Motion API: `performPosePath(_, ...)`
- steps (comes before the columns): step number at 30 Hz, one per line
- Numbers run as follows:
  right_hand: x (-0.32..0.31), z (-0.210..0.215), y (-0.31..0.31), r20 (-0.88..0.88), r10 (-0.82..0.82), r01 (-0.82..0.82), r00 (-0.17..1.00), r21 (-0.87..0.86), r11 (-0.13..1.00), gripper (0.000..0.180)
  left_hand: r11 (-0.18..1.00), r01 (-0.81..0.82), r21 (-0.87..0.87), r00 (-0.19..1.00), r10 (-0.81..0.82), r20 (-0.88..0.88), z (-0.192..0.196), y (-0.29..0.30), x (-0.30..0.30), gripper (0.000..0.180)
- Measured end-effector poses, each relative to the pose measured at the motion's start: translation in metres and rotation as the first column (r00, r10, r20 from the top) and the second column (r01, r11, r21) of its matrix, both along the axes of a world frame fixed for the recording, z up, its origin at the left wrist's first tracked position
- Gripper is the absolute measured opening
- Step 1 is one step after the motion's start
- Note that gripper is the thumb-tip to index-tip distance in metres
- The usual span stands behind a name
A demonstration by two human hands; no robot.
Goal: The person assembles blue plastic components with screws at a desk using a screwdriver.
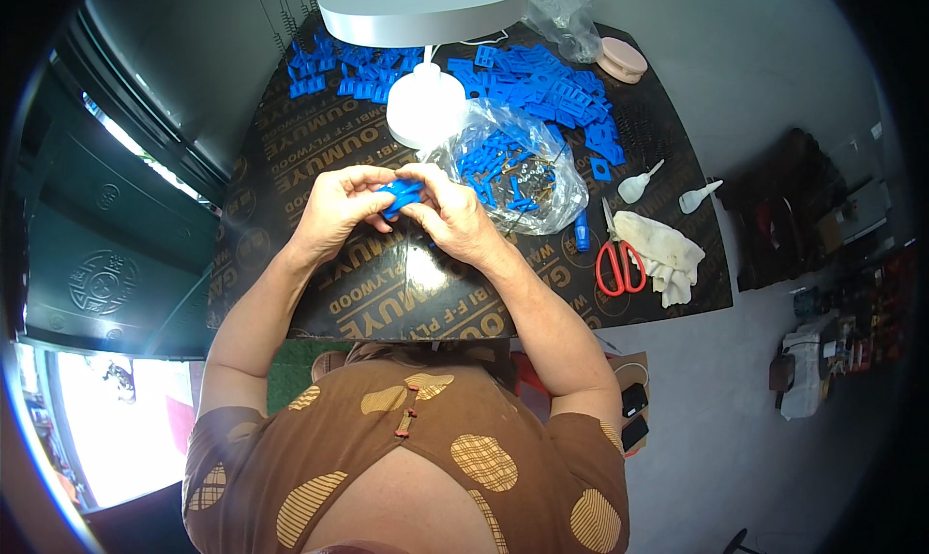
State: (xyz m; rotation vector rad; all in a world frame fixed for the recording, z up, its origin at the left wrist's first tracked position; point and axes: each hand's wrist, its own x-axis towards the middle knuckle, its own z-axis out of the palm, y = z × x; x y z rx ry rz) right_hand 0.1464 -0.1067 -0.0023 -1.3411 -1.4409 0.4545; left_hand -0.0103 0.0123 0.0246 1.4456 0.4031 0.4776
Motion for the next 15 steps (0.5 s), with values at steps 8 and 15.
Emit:
performPosePath(8,-0.001,0.006,-0.001,0.080,0.017,-0.018,0.997,0.016,1.000,0.039,1.000,-0.006,0.012,1.000,0.006,-0.005,0.002,-0.001,-0.001,0.031)
performPosePath(15,-0.002,0.011,-0.003,0.092,0.024,-0.026,0.995,0.010,1.000,0.036,1.000,0.025,0.017,0.999,-0.024,-0.035,0.002,0.000,-0.001,0.029)
